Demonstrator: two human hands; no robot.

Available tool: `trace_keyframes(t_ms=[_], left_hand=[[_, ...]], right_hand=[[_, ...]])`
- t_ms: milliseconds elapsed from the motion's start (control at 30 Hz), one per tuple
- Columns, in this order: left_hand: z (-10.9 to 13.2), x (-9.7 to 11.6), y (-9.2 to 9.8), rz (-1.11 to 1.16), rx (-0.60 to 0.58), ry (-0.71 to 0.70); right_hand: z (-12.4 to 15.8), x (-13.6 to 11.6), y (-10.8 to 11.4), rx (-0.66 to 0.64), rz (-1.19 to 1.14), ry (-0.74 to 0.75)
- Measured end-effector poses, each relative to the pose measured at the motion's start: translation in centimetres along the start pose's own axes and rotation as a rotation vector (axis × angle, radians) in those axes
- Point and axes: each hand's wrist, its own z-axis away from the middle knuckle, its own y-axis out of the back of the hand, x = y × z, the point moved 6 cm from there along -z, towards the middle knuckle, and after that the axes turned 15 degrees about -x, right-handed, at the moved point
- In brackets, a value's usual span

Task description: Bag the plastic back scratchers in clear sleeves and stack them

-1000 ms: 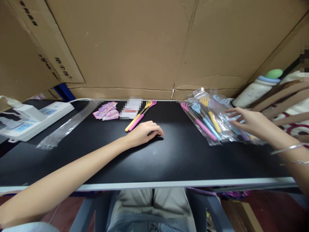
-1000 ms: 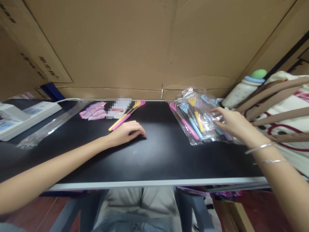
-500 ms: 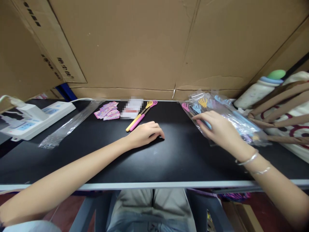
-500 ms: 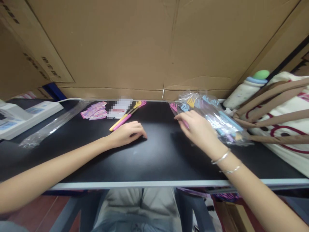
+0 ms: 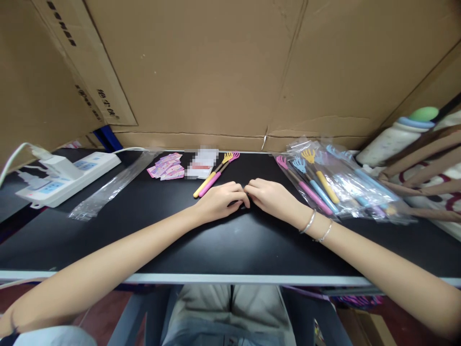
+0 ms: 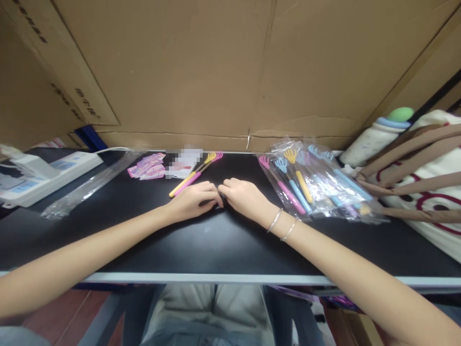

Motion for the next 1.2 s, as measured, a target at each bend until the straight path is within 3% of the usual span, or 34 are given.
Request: trace_keyframes(t_ms=[433, 633, 833, 1000, 1200], left_hand=[[0.1, -0.1, 0.4, -0.029, 0.057, 0.034], [0.5, 0.1, 2.0, -0.205, 0.141, 0.095], [1.1, -1.1, 3.6, -0.282, 0.152, 0.222], [2.9, -3.8, 7.9, -0.411, 0.242, 0.436], [9.2, -9.2, 14.3, -0.498, 0.4, 0.864]], right_hand=[[0.9, 1.0, -0.3, 0.041, -0.163, 0.05], [1.0, 1.0, -0.4, 0.062, -0.181, 0.064], [1.2, 1.0, -0.4, 0.058, -0.201, 0.071], [1.4, 1.1, -0.3, 0.067, -0.222, 0.081], [1.4, 1.0, -0.3, 0.042, -0.203, 0.082]])
